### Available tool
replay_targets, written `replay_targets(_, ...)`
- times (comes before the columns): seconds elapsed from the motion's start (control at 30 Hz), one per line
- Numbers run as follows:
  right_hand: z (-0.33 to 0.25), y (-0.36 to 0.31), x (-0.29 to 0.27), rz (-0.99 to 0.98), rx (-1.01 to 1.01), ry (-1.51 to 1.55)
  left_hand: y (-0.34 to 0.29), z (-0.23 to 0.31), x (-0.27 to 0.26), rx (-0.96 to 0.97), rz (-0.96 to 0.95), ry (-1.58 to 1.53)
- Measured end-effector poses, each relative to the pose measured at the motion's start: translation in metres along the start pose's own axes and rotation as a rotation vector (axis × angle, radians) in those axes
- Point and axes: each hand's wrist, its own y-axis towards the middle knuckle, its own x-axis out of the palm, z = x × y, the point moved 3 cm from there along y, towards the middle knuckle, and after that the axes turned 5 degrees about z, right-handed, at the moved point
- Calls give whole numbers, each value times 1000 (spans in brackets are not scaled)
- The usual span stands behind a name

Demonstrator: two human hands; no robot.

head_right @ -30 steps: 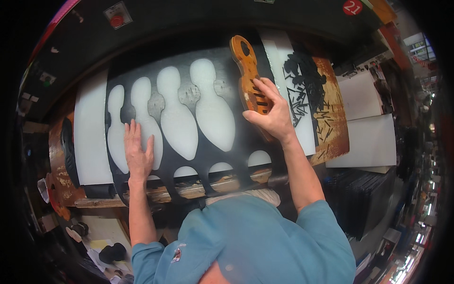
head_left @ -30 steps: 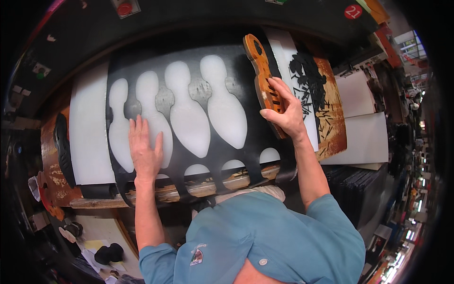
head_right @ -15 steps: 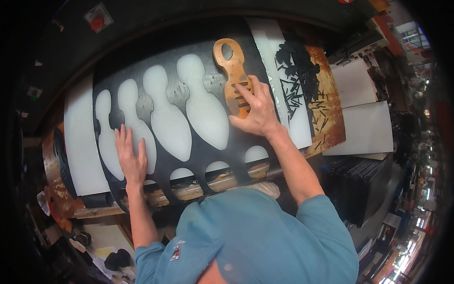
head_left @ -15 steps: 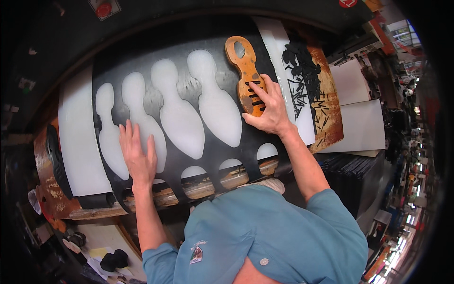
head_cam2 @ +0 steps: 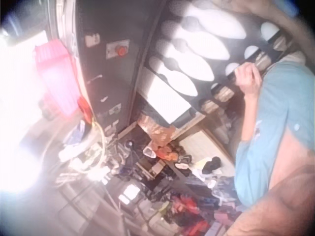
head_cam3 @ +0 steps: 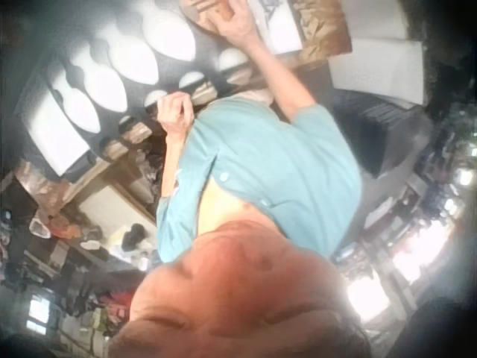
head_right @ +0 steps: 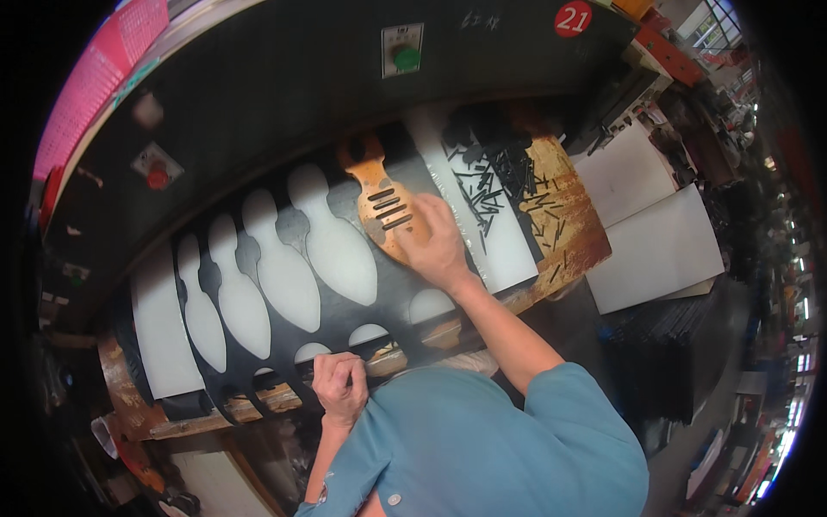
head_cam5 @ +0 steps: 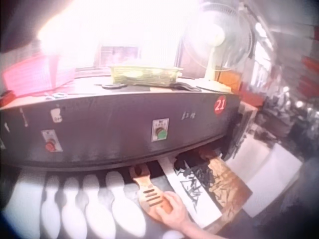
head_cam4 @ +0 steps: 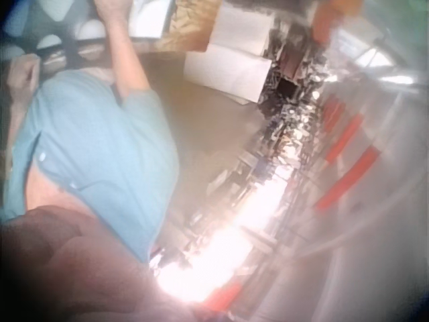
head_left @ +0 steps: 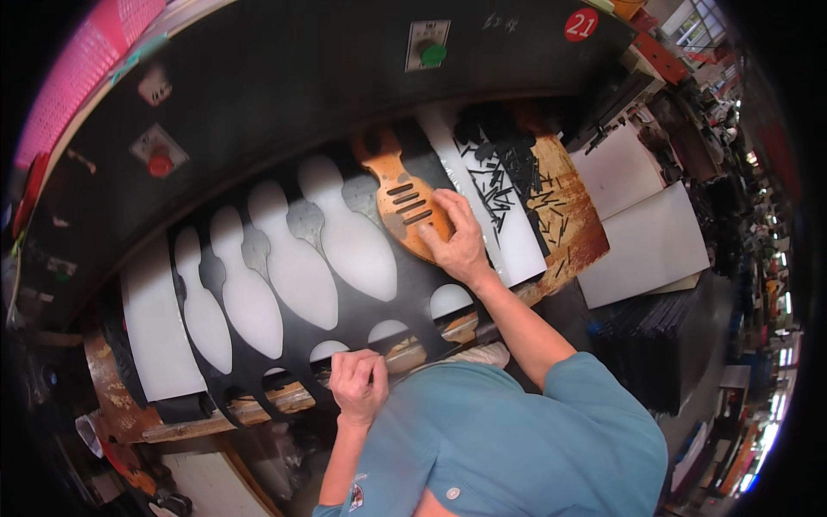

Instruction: The person uses a die-cutting machine to press a wooden template into a black sheet, then removes the cut pieces and trims excess material. The person repeats this process multiple times, stacking the finished cutouts on a nearby table.

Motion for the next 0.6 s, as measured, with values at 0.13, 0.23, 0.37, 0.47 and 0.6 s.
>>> replay_targets(0.13,2,8,-1,-41,-47,67,-10,1,11,97,86,156)
replay_targets(0.23,-11,21,-20,39,-81,146,-14,2,8,81,104,201)
replay_targets(0.37,-52,50,-61,250,-296,265,-18,1,1,147,177,226)
replay_targets(0.47,-84,76,-76,264,-451,242,-23,-5,-6,119,197,266)
replay_targets(0.6,-76,42,-95,132,-437,167,-29,-1,-9,144,235,266)
